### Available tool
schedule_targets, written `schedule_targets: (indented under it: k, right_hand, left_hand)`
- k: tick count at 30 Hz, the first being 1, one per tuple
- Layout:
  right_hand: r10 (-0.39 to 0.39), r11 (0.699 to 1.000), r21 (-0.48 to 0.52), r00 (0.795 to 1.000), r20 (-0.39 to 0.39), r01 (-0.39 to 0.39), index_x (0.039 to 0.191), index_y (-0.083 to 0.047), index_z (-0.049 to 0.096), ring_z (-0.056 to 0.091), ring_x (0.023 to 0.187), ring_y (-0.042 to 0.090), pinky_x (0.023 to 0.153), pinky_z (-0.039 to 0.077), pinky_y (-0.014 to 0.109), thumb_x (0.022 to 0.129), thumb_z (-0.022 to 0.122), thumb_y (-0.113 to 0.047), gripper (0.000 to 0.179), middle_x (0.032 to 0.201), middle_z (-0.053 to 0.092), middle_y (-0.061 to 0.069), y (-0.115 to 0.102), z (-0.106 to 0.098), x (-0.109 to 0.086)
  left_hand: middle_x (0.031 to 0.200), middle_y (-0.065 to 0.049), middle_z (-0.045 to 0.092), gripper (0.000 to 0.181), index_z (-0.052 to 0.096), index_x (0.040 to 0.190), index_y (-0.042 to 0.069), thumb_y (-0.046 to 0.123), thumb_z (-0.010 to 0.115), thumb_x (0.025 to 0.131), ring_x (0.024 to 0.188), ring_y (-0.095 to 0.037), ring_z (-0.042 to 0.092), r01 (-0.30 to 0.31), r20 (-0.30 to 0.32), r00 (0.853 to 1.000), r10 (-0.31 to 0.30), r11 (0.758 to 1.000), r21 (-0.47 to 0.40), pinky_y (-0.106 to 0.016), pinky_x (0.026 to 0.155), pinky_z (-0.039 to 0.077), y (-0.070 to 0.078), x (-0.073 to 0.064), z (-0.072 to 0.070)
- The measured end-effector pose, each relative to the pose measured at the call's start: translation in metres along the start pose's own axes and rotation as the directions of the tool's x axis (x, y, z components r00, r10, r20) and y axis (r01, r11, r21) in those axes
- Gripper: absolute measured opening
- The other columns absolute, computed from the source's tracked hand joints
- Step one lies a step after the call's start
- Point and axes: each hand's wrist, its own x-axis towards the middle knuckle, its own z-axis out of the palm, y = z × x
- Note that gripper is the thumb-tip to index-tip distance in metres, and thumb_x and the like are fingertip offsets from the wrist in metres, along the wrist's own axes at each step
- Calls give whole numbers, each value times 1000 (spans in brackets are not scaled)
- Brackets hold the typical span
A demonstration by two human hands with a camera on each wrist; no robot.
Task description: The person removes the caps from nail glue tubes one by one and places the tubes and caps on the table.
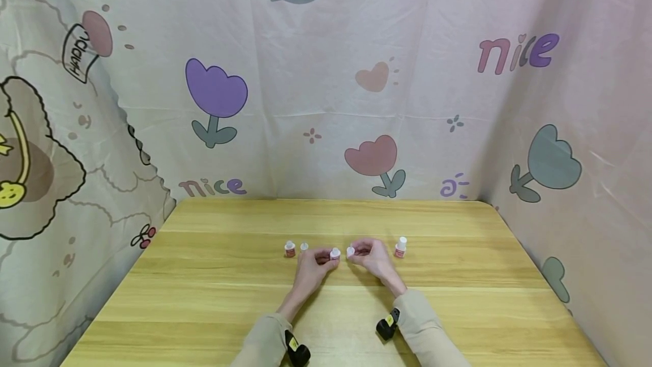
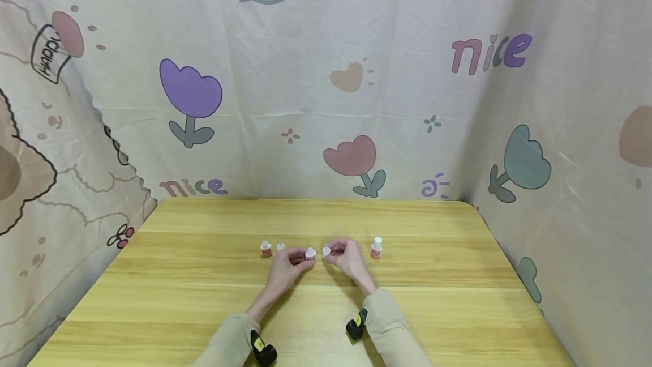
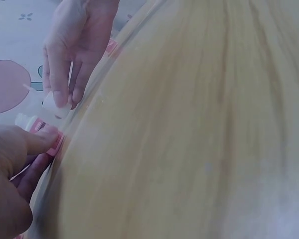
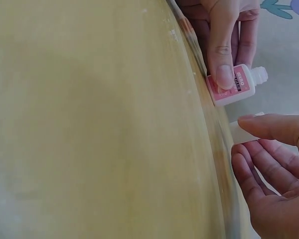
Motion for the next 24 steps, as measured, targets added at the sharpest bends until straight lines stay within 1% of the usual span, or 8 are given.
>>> schedule_targets:
  k: [6, 13, 17, 24]
  right_hand:
    - [10, 1000, -1, 1000, -7, -10, 101, 10, 68, 67, 79, 12, 72, 55, 18, 77, 78, 9, 26, 95, 73, 24, -1, 3, 2]
    - [39, 999, -13, 999, -21, -39, 101, 8, 69, 66, 79, 12, 72, 54, 18, 77, 78, 8, 25, 95, 74, 22, -2, 6, 4]
    - [40, 999, -14, 999, -27, -40, 100, 9, 69, 66, 79, 13, 71, 53, 18, 77, 77, 9, 25, 94, 73, 24, -2, 7, 4]
    - [47, 999, -12, 998, -39, -47, 99, 10, 70, 67, 78, 15, 69, 52, 17, 75, 78, 10, 25, 93, 73, 25, -2, 8, 7]
  left_hand:
    - [95, -19, 77, 20, 75, 102, -3, 2, 80, 83, 84, -25, 75, -7, -31, 999, 8, 1000, 16, -20, 74, 59, 2, 1, 4]
    - [94, -19, 77, 17, 75, 100, -3, 3, 79, 84, 84, -25, 75, 21, -46, 999, -20, 1000, 9, -20, 74, 59, 4, 3, 7]
    - [94, -18, 78, 16, 75, 98, -3, 3, 79, 83, 84, -24, 75, 28, -61, 998, -26, 999, 29, -21, 74, 59, 4, 4, 8]
    - [95, -17, 77, 18, 74, 101, -2, 2, 78, 84, 85, -25, 75, 14, -70, 997, -9, 998, 63, -23, 75, 60, 6, 5, 9]
